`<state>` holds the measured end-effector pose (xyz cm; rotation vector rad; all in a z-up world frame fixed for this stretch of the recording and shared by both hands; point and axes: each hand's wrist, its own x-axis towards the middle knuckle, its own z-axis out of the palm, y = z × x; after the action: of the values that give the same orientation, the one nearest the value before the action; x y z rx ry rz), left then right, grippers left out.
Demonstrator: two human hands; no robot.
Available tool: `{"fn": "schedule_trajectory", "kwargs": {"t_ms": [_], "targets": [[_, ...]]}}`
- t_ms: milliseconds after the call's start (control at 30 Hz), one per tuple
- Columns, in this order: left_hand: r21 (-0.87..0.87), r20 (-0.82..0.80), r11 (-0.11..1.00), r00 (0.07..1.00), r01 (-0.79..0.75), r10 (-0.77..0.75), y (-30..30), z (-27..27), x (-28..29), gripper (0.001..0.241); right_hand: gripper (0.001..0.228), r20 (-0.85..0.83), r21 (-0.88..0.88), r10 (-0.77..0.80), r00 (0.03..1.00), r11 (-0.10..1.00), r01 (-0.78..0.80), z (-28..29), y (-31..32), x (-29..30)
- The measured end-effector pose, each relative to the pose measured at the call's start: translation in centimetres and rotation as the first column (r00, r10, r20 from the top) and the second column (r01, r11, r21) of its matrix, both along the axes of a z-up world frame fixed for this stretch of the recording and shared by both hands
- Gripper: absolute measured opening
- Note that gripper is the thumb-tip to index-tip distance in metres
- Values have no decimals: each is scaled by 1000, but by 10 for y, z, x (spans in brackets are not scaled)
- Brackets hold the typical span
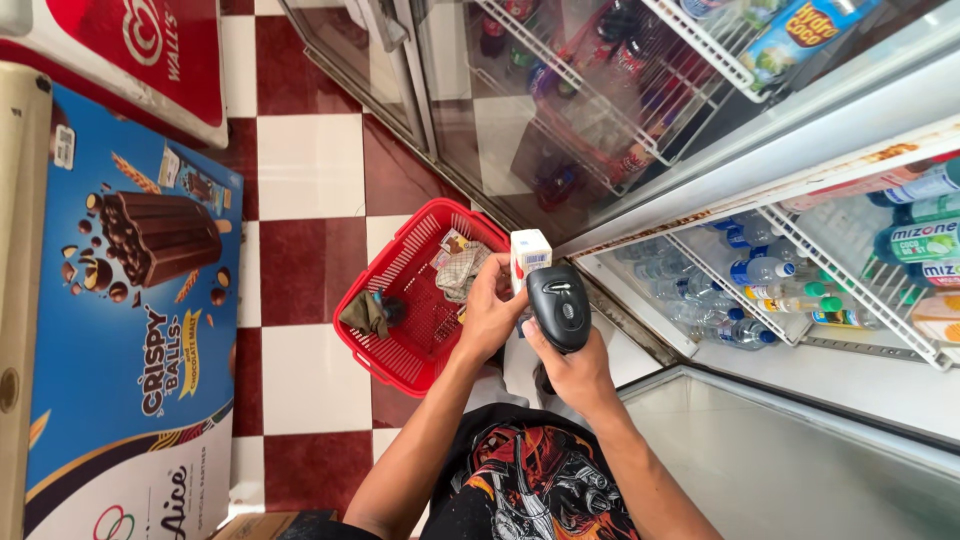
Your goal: The person restocks a refrigerator by taking drink cartons from a basket, scanning them with a barcode scanner, and placing them onto the shelves before closing the refrigerator door.
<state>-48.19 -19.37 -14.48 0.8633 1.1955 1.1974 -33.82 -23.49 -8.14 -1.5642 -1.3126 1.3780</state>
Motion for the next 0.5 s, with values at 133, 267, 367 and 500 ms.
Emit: {"fn": "schedule_trajectory", "kwargs": {"t_ms": [133,267,367,500], "targets": [[-120,-14,992,999,34,-36,-2,6,4,34,31,52,-33,31,998,999,-29,2,-2,4],[30,21,999,999,34,-35,-3,5,8,37,30,40,-47,39,998,998,-37,5,-5,4],[41,12,998,999,44,-45,-5,7,9,39,29,25,8,36,999,999,-36,7,-8,5],[5,-51,996,995,89,-89,-4,17,7,44,25,-136,49,-87,987,994,95,7,-6,15]]}}
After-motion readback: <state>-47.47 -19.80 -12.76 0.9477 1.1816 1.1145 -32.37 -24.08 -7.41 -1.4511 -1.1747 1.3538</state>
